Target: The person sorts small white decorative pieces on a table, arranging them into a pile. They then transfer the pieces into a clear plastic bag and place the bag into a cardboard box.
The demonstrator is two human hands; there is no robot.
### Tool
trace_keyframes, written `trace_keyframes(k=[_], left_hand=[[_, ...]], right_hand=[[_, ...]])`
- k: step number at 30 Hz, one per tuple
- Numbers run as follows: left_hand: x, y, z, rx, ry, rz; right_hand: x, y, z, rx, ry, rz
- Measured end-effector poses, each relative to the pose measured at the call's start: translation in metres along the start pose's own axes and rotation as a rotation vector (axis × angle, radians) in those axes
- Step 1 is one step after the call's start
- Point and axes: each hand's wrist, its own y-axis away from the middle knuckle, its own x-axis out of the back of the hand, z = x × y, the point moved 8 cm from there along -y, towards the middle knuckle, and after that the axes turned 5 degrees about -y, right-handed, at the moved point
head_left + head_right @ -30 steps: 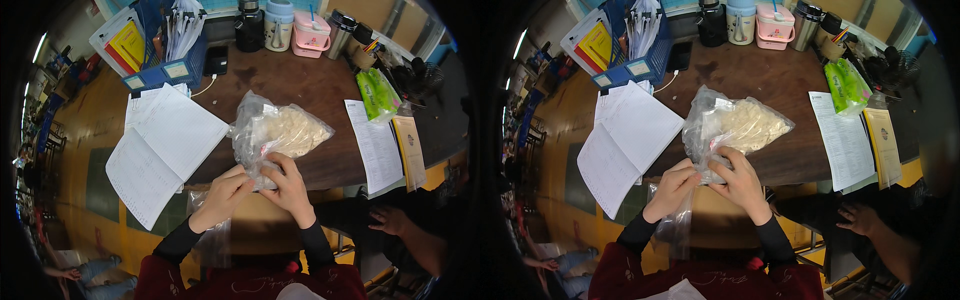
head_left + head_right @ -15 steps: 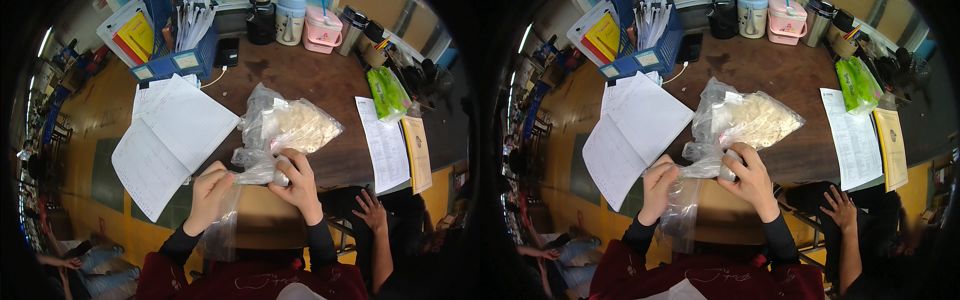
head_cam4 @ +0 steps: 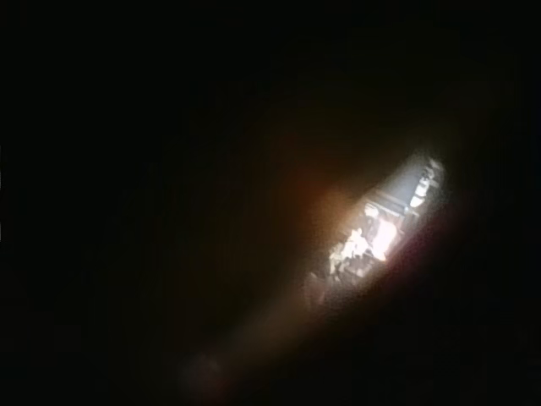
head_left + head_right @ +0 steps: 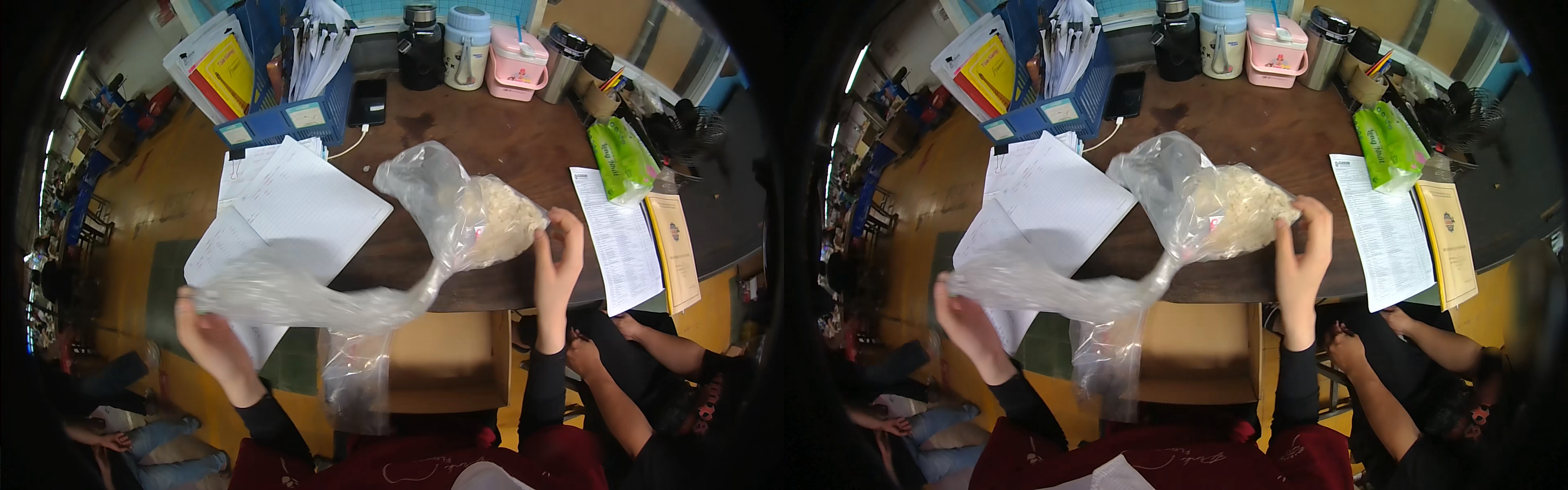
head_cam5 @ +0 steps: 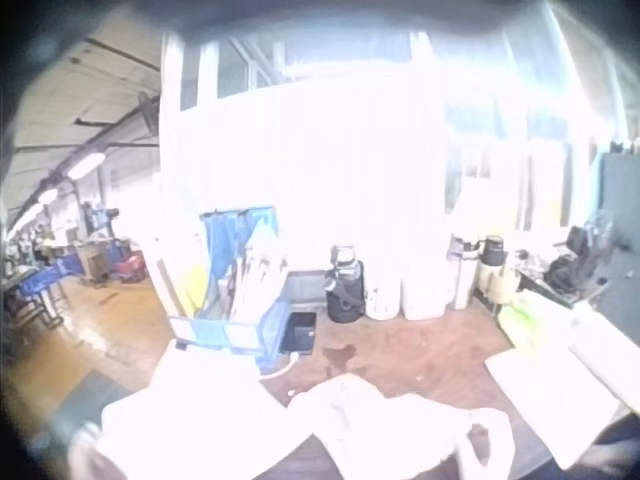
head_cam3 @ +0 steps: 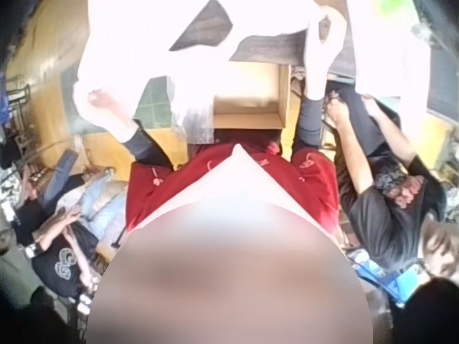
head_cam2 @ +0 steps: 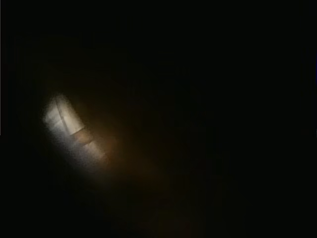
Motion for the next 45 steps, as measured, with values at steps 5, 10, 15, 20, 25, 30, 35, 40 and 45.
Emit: trace_keyframes(k=[5,10,15,20,25,30,35,40,45], left_hand=[[0.019,-0.063,0.028,-0.054,0.075,-0.090],[-0.021,-0.103,0.004,0.144,-0.044,-0.240],[-0.087,-0.127,0.001,0.092,-0.159,-0.398],[-0.153,-0.152,-0.033,-0.041,-0.224,-0.483],[-0.225,-0.112,-0.093,-0.070,-0.645,-0.864],[-0.308,-0.058,-0.091,-0.553,-0.994,-0.960],[-0.378,0.035,-0.072,-0.990,-0.729,-0.828],[-0.433,0.100,-0.190,0.107,-0.763,-1.194],[-0.471,0.105,-0.192,0.386,-0.086,-1.272]], right_hand=[[-0.009,-0.031,0.053,0.016,0.550,-0.156],[-0.024,-0.015,0.062,-0.029,0.433,-0.327],[-0.032,-0.002,0.046,-0.008,0.332,-0.337],[-0.001,-0.021,0.097,-0.323,0.007,-0.123],[0.049,-0.033,0.134,-0.532,-0.191,0.060],[0.071,-0.014,0.136,-0.710,-0.378,0.070],[0.066,-0.010,0.121,-0.582,-0.367,-0.039],[0.062,-0.012,0.116,-0.637,-0.280,-0.049],[0.086,-0.056,0.110,-0.583,-0.107,-0.077]])
